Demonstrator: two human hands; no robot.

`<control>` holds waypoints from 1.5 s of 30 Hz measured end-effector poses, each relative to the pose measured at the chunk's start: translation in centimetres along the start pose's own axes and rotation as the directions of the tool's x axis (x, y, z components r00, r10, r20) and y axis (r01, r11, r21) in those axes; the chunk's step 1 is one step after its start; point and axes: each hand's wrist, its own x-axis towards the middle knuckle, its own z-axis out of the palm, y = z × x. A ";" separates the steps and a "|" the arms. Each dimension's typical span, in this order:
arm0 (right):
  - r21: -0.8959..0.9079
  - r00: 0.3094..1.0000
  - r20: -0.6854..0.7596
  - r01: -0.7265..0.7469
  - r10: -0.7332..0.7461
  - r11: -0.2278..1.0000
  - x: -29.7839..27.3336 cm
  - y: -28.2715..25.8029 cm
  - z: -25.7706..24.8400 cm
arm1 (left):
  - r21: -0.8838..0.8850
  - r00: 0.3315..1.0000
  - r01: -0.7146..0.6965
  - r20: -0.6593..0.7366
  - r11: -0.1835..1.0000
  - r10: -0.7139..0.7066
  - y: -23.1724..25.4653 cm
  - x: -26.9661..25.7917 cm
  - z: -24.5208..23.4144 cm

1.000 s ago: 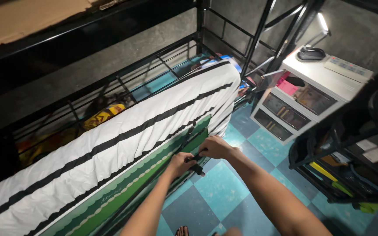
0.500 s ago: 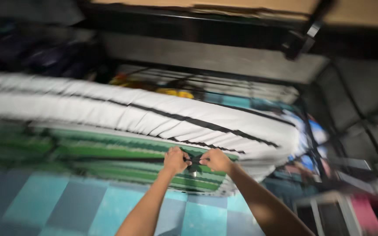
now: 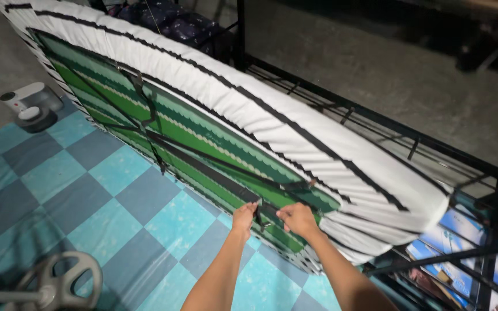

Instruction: The person secures a mattress cover by connecting and tightening elastic straps underneath the mattress.

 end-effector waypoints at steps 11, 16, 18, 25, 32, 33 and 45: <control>-0.100 0.993 -0.060 0.098 -0.104 0.990 -2.4 7.5 2.1 | -0.076 0.999 -0.039 0.022 0.996 0.041 -4.9 -5.1 0.5; -0.132 0.988 -0.016 0.148 -0.151 0.980 -1.0 16.6 5.4 | 0.009 0.993 -0.094 -0.071 0.996 0.094 -11.2 -4.0 2.5; -0.122 0.978 -0.026 0.204 -0.208 0.971 -0.3 19.3 6.8 | 0.065 0.997 -0.059 -0.052 0.996 0.062 -12.9 -3.2 3.6; -0.058 0.981 0.111 0.165 -0.158 0.985 6.9 29.4 14.0 | -0.057 0.991 -0.111 0.064 0.992 0.115 -22.2 5.4 4.4; -0.062 0.970 0.107 0.228 -0.220 0.972 14.9 40.6 24.5 | -0.093 0.961 -0.253 0.093 0.963 0.262 -35.4 21.4 3.8; -0.059 0.959 0.118 0.266 -0.258 0.962 16.1 42.1 26.0 | -0.129 0.954 -0.272 0.093 0.954 0.285 -37.1 23.7 3.9; -0.467 0.878 -0.135 0.352 -0.459 0.811 20.1 48.7 33.0 | -0.228 0.834 -0.371 0.345 0.900 0.431 -45.5 33.5 4.4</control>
